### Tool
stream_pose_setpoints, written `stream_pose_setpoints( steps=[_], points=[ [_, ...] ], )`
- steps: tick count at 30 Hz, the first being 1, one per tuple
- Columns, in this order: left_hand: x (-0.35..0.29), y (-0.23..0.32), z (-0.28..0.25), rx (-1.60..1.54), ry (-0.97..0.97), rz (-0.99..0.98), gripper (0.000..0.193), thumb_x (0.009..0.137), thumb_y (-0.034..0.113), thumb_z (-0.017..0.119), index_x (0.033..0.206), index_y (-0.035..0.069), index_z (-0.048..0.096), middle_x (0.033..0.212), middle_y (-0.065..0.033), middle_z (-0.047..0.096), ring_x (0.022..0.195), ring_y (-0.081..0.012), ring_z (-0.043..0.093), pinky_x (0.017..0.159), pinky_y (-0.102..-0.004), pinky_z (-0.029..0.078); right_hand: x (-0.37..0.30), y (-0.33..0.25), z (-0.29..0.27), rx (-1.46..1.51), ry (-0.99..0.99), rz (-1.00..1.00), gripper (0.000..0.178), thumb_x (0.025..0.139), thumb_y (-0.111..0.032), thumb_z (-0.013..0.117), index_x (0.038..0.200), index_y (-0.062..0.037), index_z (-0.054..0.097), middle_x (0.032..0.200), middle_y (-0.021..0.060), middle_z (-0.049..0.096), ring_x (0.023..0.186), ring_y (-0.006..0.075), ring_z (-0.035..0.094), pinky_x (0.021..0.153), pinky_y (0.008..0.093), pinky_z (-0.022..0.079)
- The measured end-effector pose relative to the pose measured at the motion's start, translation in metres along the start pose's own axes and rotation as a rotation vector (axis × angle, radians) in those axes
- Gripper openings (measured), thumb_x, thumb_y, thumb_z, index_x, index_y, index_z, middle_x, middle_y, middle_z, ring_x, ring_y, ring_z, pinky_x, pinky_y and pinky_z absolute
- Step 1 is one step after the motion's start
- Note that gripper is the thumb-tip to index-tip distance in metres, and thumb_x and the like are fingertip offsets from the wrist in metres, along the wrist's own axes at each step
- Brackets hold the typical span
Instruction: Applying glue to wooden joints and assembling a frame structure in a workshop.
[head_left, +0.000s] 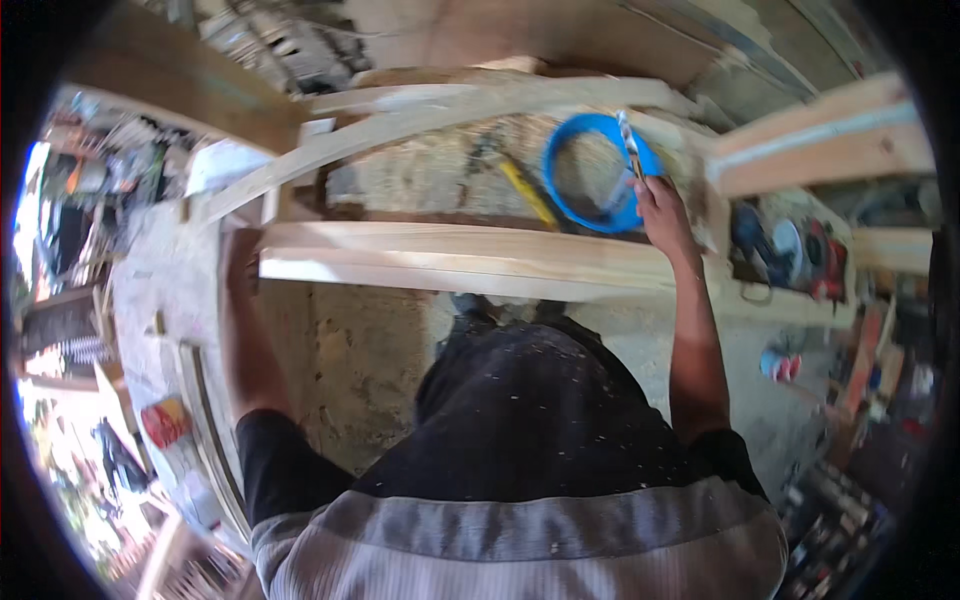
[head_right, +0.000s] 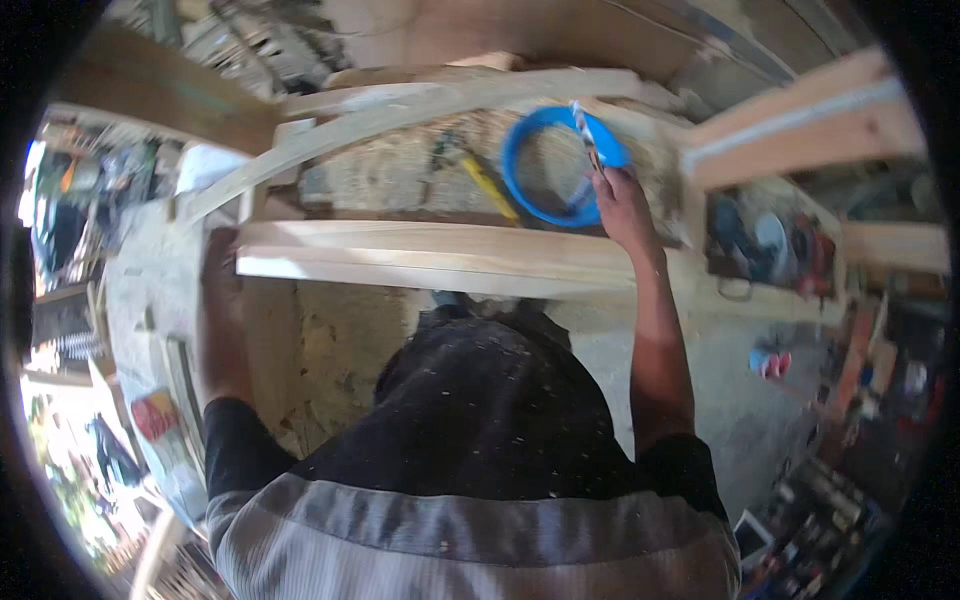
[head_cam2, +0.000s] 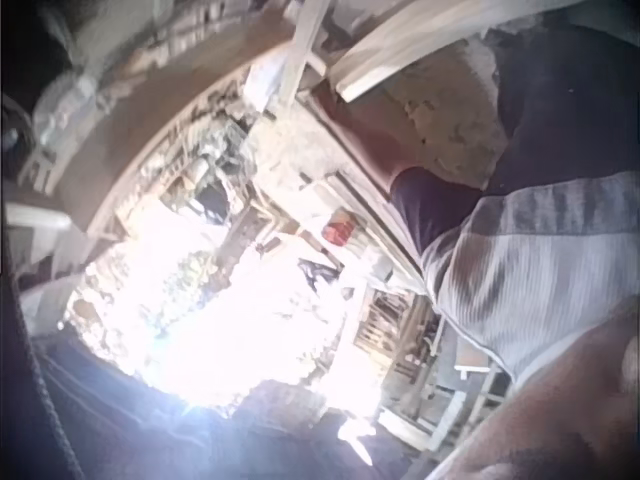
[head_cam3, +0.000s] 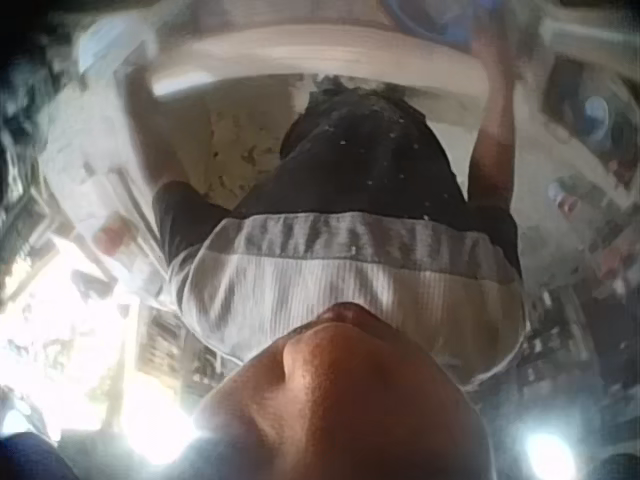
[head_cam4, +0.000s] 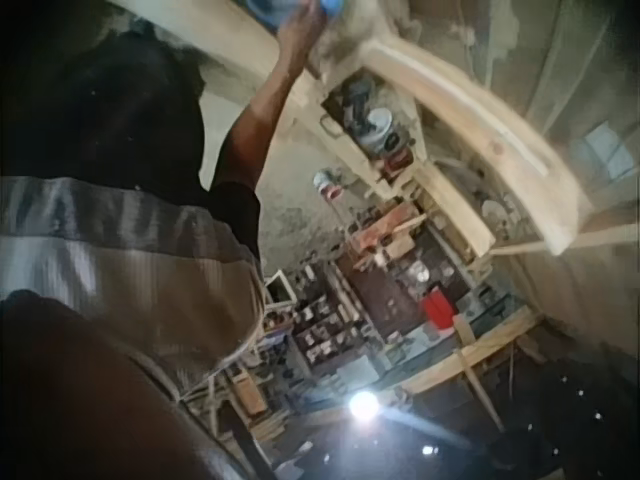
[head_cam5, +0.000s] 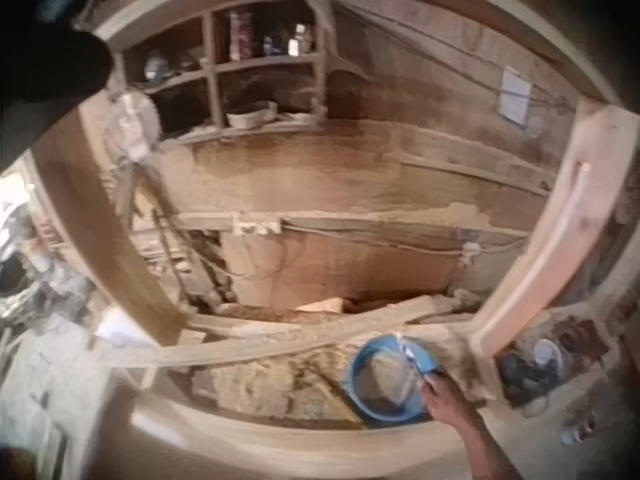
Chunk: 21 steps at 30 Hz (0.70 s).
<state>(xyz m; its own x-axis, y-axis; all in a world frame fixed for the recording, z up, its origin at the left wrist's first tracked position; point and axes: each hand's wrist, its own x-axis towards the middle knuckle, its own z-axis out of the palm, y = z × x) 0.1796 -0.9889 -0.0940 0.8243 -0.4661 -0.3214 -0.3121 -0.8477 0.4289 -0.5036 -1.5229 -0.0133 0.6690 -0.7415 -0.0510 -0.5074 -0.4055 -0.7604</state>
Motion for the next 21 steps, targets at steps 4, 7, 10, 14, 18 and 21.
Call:
stream_pose_setpoints(
  steps=[4, 7, 10, 14, 18, 21],
  points=[
    [0.013, -0.031, 0.033, 0.136, 0.133, 0.177, 0.034, 0.100, 0.037, 0.064, 0.103, 0.006, 0.077, 0.084, -0.0128, 0.073, 0.072, -0.0286, 0.069, 0.064, -0.0403, 0.056, 0.013, -0.078, 0.057, 0.242, -0.088, -0.017, 0.030, 0.110, -0.028, 0.058, 0.117, -0.0001, 0.067, 0.085, 0.0055, 0.060, 0.071, 0.0129, 0.057, 0.066, 0.0320, 0.047],
    [0.029, -0.048, 0.052, 0.163, 0.196, 0.265, 0.034, 0.099, 0.037, 0.065, 0.103, 0.006, 0.078, 0.086, -0.0155, 0.074, 0.075, -0.0325, 0.071, 0.066, -0.0425, 0.057, 0.004, -0.120, 0.105, 0.267, -0.165, 0.005, 0.032, 0.110, -0.032, 0.060, 0.117, -0.0016, 0.068, 0.081, 0.0007, 0.059, 0.069, 0.0080, 0.055, 0.065, 0.0284, 0.046],
    [0.029, -0.031, 0.054, 0.241, 0.339, 0.619, 0.033, 0.098, 0.037, 0.065, 0.102, 0.006, 0.078, 0.088, -0.0182, 0.075, 0.079, -0.0364, 0.073, 0.069, -0.0448, 0.058, -0.008, -0.153, 0.156, 0.350, -0.263, 0.001, 0.035, 0.110, -0.035, 0.060, 0.118, -0.0019, 0.067, 0.078, -0.0005, 0.058, 0.070, 0.0081, 0.057, 0.066, 0.0272, 0.048],
    [-0.030, 0.016, 0.026, -0.157, 0.156, 0.065, 0.042, 0.098, 0.045, 0.065, 0.106, 0.006, 0.079, 0.105, -0.0256, 0.075, 0.101, -0.0441, 0.072, 0.088, -0.0513, 0.056, -0.019, -0.192, 0.217, 0.273, -0.344, -0.031, 0.033, 0.110, -0.031, 0.060, 0.119, 0.0007, 0.065, 0.086, 0.0044, 0.063, 0.071, 0.0113, 0.061, 0.069, 0.0307, 0.051],
    [-0.089, 0.039, 0.021, -0.354, 0.360, 0.120, 0.038, 0.103, 0.035, 0.060, 0.111, 0.002, 0.077, 0.103, -0.0246, 0.075, 0.099, -0.0417, 0.071, 0.089, -0.0497, 0.053, -0.035, -0.225, 0.246, 0.257, -0.322, -0.188, 0.024, 0.107, -0.019, 0.058, 0.121, 0.0004, 0.064, 0.090, 0.0042, 0.061, 0.077, 0.0118, 0.060, 0.073, 0.0303, 0.051],
    [-0.152, 0.028, 0.055, -0.329, 0.665, 0.141, 0.025, 0.097, 0.019, 0.063, 0.107, 0.000, 0.076, 0.101, -0.0259, 0.074, 0.091, -0.0411, 0.071, 0.085, -0.0474, 0.054, -0.054, -0.248, 0.252, 0.201, -0.335, -0.230, 0.023, 0.102, -0.009, 0.058, 0.122, 0.0017, 0.063, 0.097, 0.0116, 0.065, 0.082, 0.0176, 0.065, 0.076, 0.0340, 0.053]
  ],
)
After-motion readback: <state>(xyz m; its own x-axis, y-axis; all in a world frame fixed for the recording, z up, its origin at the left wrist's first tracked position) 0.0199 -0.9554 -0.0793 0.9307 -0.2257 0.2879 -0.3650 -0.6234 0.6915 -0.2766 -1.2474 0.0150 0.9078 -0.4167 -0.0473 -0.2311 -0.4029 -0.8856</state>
